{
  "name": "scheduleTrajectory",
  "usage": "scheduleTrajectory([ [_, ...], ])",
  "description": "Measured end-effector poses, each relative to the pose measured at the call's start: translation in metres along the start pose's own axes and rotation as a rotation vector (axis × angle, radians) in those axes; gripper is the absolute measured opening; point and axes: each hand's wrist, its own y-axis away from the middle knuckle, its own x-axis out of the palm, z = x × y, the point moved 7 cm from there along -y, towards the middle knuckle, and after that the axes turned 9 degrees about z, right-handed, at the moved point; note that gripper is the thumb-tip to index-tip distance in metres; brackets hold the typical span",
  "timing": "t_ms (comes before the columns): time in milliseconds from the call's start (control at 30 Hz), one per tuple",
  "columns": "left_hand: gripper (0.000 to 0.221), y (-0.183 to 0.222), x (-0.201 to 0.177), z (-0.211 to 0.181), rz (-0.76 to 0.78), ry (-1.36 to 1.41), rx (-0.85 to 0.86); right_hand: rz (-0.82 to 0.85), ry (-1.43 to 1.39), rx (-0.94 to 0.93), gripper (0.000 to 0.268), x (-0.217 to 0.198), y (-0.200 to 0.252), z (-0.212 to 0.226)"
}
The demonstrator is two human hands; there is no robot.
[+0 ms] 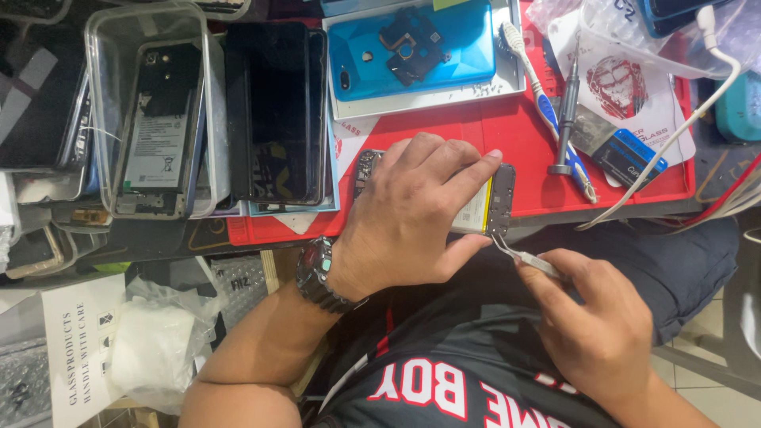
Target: The person disassembles a mobile phone using a screwdriver and tweezers to remove internal components.
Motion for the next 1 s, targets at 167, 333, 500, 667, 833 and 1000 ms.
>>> scheduleTrajectory([
  [167,0.075,0.000,0.001,0.002,-0.004,0.017,-0.006,0.090,-0.001,0.083,0.047,-0.019,-0.016,0.002],
  [333,0.076,0.000,0.001,0.002,-0.011,0.016,-0.004,0.166,0.085,0.091,0.047,-0.029,-0.032,0.012],
  [500,0.075,0.000,0.002,0.002,-0.009,0.019,-0.004,0.152,0.169,0.053,0.049,-0.032,-0.036,0.017],
  [667,0.075,0.000,0.002,0.002,-0.009,0.019,-0.007,0.105,0.191,0.027,0.057,-0.024,-0.025,0.019],
  [833,0.076,0.000,0.001,0.002,-0.011,0.019,-0.011,0.043,0.146,0.012,0.057,-0.014,-0.013,0.012],
  [1000,0.076,0.000,0.001,0.003,-0.004,0.024,-0.009,0.011,0.115,-0.012,0.058,-0.003,-0.004,0.006],
])
